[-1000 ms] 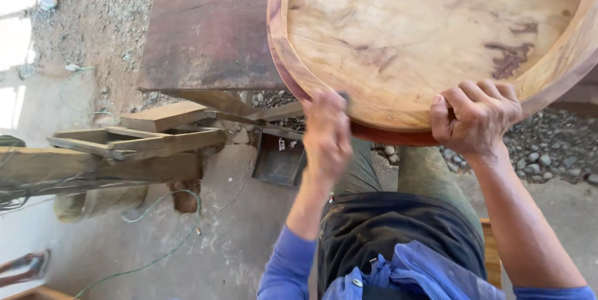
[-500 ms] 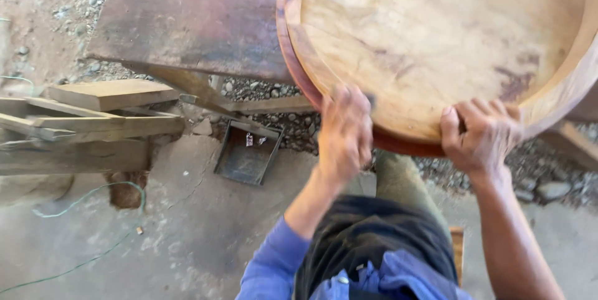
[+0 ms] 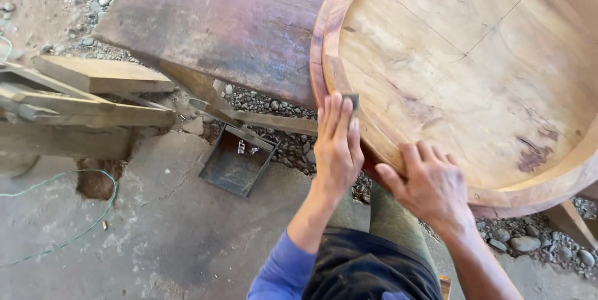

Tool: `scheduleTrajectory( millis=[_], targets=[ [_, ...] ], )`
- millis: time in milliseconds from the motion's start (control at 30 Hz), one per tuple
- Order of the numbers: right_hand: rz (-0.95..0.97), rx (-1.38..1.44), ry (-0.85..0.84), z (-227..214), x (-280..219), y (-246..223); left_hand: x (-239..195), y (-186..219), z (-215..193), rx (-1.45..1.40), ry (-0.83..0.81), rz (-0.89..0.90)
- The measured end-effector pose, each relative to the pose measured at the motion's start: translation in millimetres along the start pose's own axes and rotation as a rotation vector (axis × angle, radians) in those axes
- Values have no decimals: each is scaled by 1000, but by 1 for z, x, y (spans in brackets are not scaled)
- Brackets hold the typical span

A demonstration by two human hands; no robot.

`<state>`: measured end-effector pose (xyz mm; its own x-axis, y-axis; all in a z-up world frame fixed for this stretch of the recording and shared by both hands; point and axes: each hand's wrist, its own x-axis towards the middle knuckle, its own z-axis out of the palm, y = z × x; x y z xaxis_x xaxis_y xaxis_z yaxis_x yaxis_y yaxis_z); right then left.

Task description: The person sands the rim of a large round wooden tray with a small piece of sandpaper, rotating the tray on the workbench to reach different sections of the edge. They occasionally reposition the tray and run a hand along the sanded rim between passes.

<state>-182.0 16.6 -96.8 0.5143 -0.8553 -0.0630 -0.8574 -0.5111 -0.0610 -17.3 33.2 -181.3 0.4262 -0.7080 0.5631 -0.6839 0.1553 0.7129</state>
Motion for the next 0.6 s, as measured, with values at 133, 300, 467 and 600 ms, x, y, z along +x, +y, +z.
scheduleTrajectory(
  millis=[133,300,467,600],
  targets=[
    [-36,-5,-18,-5,19,-19,43,-38,13,11,-9,-9],
    [-63,141,-57,-9,40,-27,147,-66,27,-86,-136,-227],
    [-23,156,-163,-18,58,-29,84,-37,11,8,-91,6],
    [-67,202,-186,-16,59,-24,66,-51,10,131,-149,102]
  ],
)
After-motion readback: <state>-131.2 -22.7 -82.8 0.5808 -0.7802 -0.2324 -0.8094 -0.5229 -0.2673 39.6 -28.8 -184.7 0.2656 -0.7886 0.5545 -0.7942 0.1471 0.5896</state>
